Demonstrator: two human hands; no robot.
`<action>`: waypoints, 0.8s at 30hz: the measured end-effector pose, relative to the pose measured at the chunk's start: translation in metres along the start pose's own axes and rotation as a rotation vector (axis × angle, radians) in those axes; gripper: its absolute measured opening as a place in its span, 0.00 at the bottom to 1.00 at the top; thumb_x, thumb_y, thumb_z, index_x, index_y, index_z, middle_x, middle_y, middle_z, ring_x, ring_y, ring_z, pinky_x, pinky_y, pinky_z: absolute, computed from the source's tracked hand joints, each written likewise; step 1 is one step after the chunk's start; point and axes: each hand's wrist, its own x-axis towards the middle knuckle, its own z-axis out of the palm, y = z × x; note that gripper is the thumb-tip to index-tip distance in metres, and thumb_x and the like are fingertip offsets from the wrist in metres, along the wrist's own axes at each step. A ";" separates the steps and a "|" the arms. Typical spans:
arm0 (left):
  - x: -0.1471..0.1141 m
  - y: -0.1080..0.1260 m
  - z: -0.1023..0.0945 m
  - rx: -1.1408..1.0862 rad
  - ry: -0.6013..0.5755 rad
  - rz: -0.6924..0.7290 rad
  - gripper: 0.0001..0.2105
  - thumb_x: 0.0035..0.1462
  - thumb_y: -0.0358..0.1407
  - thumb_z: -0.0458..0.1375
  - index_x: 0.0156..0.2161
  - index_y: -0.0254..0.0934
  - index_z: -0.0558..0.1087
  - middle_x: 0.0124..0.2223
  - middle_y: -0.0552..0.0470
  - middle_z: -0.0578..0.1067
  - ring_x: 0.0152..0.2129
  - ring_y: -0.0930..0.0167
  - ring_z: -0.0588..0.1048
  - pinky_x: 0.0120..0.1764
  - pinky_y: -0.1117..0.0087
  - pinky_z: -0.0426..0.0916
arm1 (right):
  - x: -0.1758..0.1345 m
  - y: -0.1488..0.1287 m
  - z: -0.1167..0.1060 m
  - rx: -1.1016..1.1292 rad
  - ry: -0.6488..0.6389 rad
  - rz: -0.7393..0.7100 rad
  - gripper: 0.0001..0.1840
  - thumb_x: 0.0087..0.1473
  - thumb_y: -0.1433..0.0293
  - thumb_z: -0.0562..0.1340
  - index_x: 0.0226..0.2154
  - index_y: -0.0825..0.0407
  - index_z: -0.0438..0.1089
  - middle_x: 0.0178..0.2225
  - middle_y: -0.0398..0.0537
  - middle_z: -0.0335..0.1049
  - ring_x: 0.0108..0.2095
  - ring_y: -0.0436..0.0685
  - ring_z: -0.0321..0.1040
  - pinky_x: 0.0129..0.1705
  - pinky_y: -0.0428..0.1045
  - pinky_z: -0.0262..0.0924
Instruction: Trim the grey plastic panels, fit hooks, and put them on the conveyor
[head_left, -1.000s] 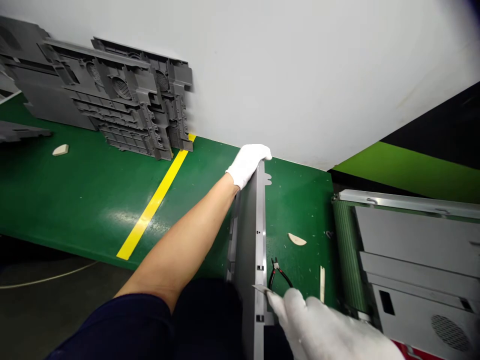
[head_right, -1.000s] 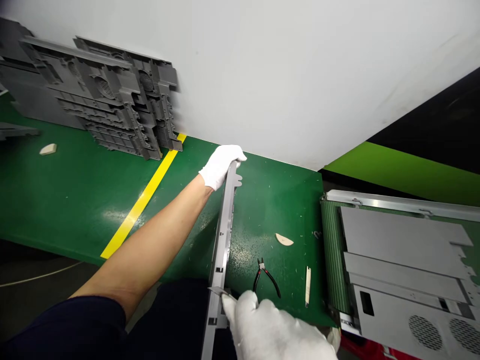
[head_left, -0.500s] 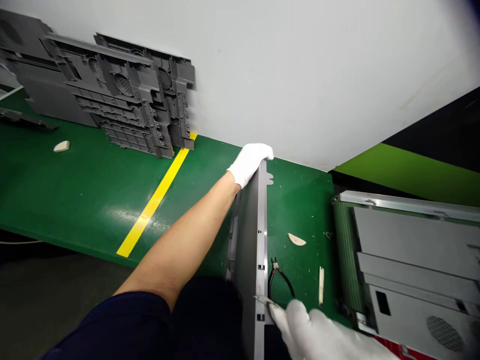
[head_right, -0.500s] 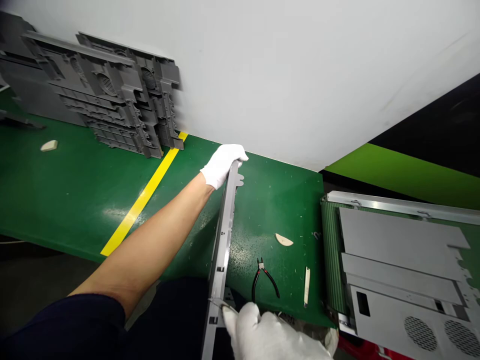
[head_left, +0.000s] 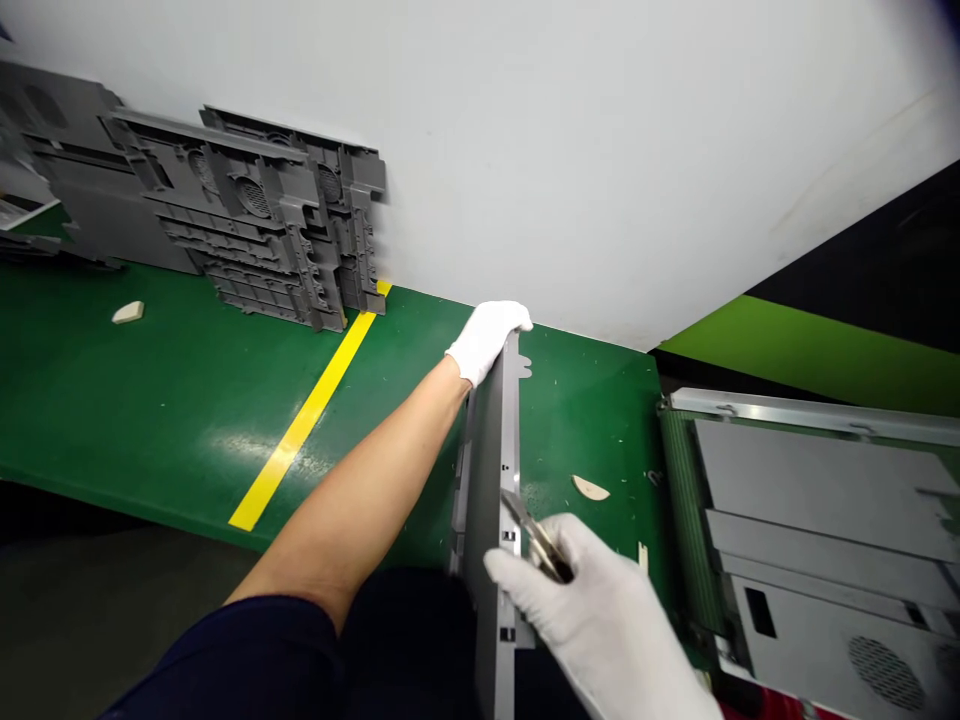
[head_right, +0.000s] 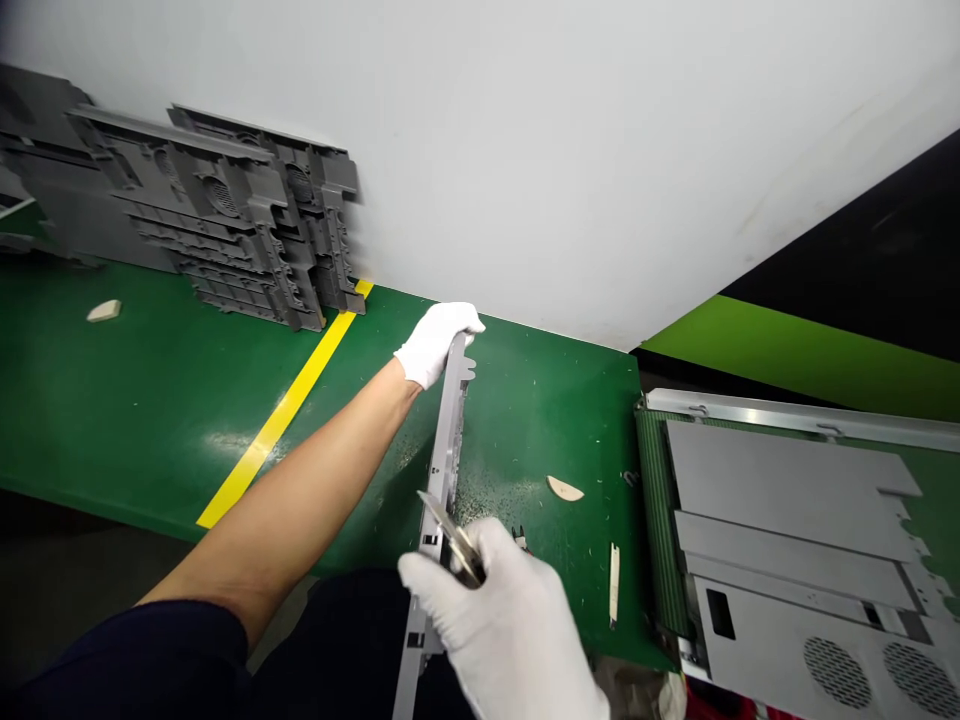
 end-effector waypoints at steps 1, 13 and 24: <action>-0.001 0.000 0.000 -0.020 -0.013 0.018 0.12 0.48 0.28 0.58 0.18 0.38 0.64 0.22 0.56 0.65 0.23 0.73 0.63 0.32 0.68 0.62 | 0.002 -0.001 0.001 0.022 -0.067 0.037 0.20 0.50 0.50 0.67 0.25 0.46 0.63 0.21 0.36 0.63 0.25 0.52 0.59 0.27 0.46 0.56; -0.005 -0.002 -0.015 -0.130 -0.044 -0.112 0.25 0.61 0.55 0.55 0.22 0.39 0.65 0.22 0.55 0.64 0.21 0.73 0.62 0.28 0.68 0.59 | 0.123 -0.048 -0.081 -0.270 0.114 -0.498 0.27 0.69 0.49 0.45 0.27 0.47 0.60 0.24 0.38 0.58 0.25 0.51 0.55 0.31 0.48 0.55; -0.010 0.006 -0.028 -0.350 -0.169 -0.246 0.20 0.59 0.51 0.59 0.25 0.38 0.68 0.23 0.55 0.65 0.20 0.73 0.64 0.28 0.69 0.65 | 0.155 -0.097 -0.087 -0.984 0.267 -0.412 0.37 0.66 0.42 0.40 0.32 0.46 0.73 0.23 0.46 0.69 0.26 0.59 0.67 0.31 0.52 0.54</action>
